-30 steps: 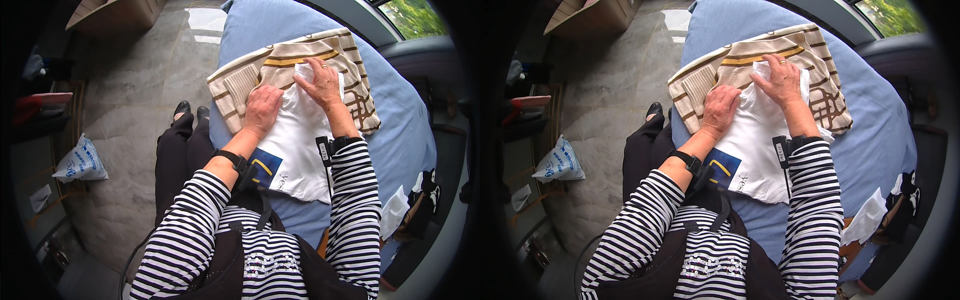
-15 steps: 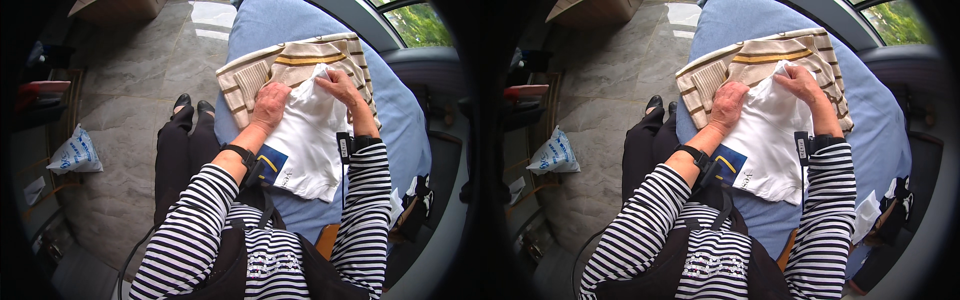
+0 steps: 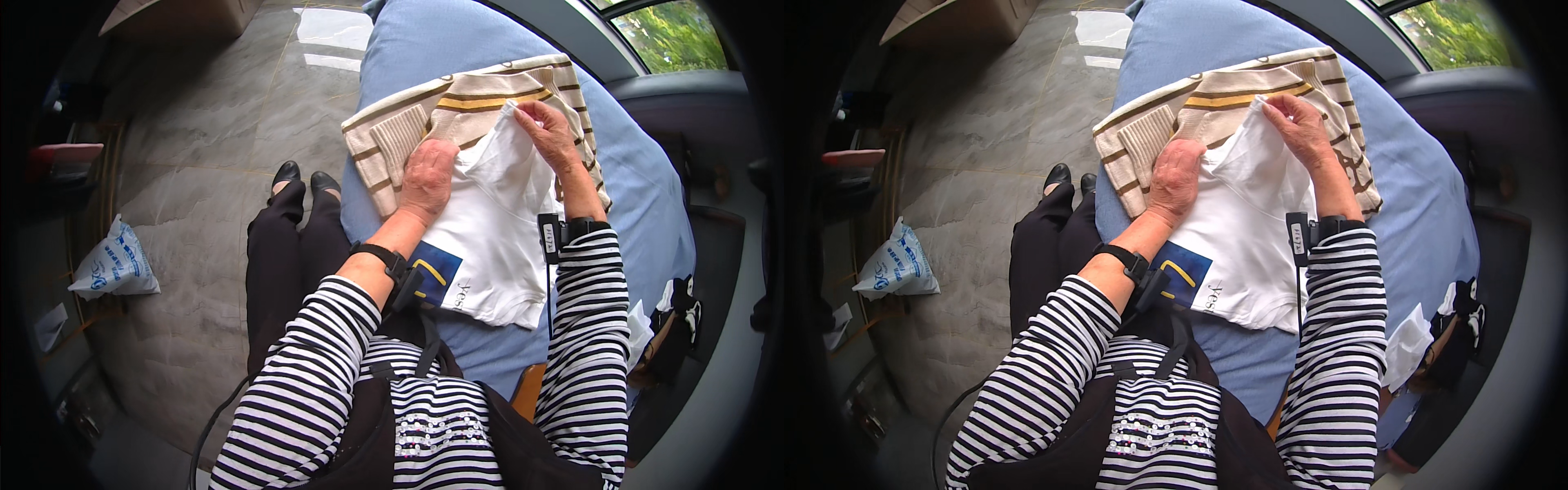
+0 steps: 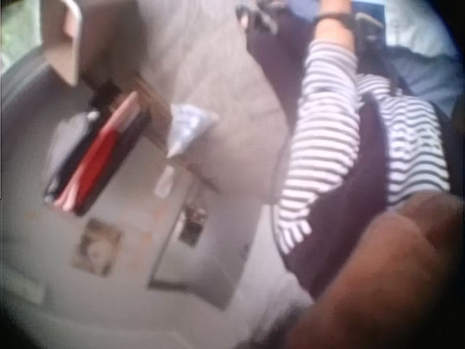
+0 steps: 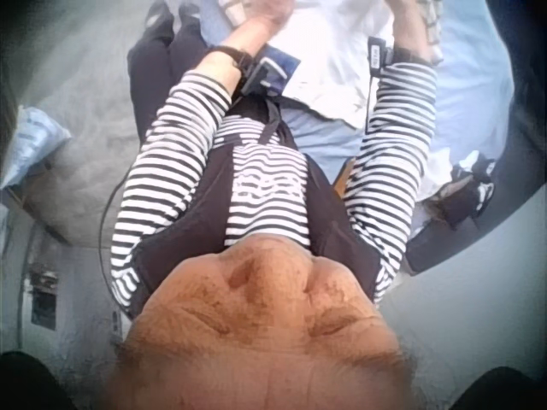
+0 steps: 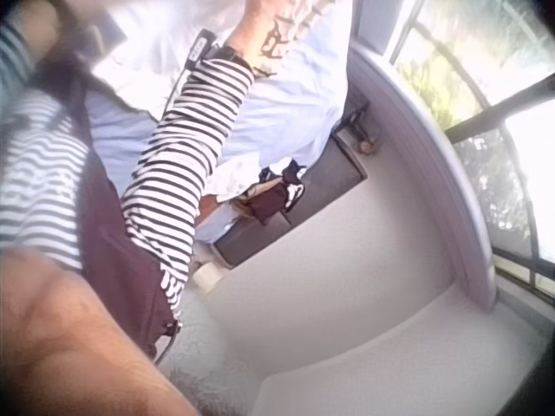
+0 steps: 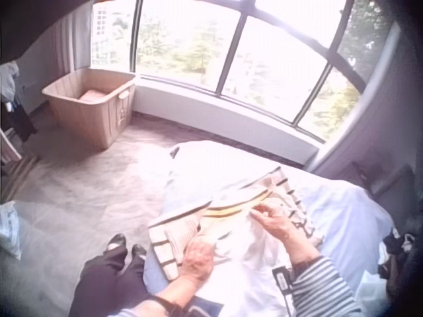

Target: The person folds a white t-shirt and a patterned cloth on a bed, then places them into a beige plastic storage bin. The person repeats the folding and placing process for the same items.

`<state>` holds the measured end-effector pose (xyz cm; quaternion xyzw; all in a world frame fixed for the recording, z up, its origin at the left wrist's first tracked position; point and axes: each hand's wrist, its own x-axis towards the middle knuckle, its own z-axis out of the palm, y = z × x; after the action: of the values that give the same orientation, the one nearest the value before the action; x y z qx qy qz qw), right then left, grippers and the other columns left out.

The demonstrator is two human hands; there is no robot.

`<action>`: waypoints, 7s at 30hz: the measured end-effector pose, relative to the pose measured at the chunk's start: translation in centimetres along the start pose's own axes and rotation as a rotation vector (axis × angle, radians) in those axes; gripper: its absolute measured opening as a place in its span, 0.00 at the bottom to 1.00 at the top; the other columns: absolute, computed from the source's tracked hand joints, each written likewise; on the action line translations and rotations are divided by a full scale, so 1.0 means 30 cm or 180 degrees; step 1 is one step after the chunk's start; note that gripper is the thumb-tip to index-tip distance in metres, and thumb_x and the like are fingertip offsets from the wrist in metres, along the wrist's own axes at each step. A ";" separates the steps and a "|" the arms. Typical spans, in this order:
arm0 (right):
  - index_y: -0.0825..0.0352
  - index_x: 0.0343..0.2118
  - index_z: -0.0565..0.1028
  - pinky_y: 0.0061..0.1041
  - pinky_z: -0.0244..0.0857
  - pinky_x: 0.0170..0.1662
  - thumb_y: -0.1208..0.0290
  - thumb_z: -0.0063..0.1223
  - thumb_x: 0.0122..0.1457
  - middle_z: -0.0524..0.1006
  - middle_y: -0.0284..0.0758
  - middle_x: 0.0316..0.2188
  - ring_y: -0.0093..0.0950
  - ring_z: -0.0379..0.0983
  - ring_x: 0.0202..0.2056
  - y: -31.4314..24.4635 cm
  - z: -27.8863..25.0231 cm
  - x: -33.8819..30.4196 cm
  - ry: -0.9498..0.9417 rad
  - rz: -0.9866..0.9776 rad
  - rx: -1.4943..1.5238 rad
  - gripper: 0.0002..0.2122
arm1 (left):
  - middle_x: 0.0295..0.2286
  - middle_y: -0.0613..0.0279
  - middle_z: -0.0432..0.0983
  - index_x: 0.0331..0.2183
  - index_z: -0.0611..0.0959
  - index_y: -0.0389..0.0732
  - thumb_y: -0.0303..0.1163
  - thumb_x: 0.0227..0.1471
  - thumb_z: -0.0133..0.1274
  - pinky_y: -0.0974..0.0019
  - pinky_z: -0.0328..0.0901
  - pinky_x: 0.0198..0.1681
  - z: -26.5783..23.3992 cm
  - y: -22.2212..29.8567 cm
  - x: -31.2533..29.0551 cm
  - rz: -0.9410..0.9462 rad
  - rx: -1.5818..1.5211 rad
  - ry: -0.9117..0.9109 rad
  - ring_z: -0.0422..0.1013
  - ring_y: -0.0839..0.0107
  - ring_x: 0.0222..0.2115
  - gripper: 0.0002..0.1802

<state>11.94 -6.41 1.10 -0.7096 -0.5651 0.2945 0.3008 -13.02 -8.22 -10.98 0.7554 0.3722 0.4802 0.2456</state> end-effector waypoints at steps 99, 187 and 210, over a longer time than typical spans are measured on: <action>0.56 0.43 0.80 0.40 0.53 0.65 0.58 0.64 0.56 0.79 0.31 0.43 0.33 0.70 0.54 0.378 -0.169 -0.718 0.0783 0.0464 -0.2366 0.14 | 0.41 0.51 0.80 0.44 0.82 0.38 0.22 0.60 0.51 0.53 0.66 0.55 0.019 0.004 0.006 0.0312 0.0442 -0.0215 0.74 0.50 0.46 0.11; 0.68 0.40 0.82 0.41 0.73 0.46 0.56 0.58 0.62 0.83 0.45 0.38 0.44 0.81 0.43 -0.006 -0.082 -2.001 -0.0825 0.4069 -0.2242 0.17 | 0.28 0.52 0.82 0.38 0.83 0.35 0.33 0.54 0.62 0.55 0.73 0.39 -0.343 0.498 -0.292 0.0363 0.0806 -0.5385 0.79 0.53 0.31 0.12; 0.61 0.69 0.63 0.56 0.33 0.72 0.54 0.52 0.63 0.58 0.41 0.71 0.44 0.48 0.72 0.232 0.388 -1.398 0.0982 0.0699 -0.2092 0.33 | 0.53 0.56 0.74 0.50 0.80 0.44 0.24 0.55 0.58 0.58 0.74 0.48 0.179 0.492 -0.165 0.0255 -0.1165 -0.2929 0.77 0.52 0.45 0.20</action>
<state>-0.42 -47.65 -8.45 -0.8606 -0.4980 0.0176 0.1053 -4.63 -21.13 -5.17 0.8472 0.1055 0.1635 0.4944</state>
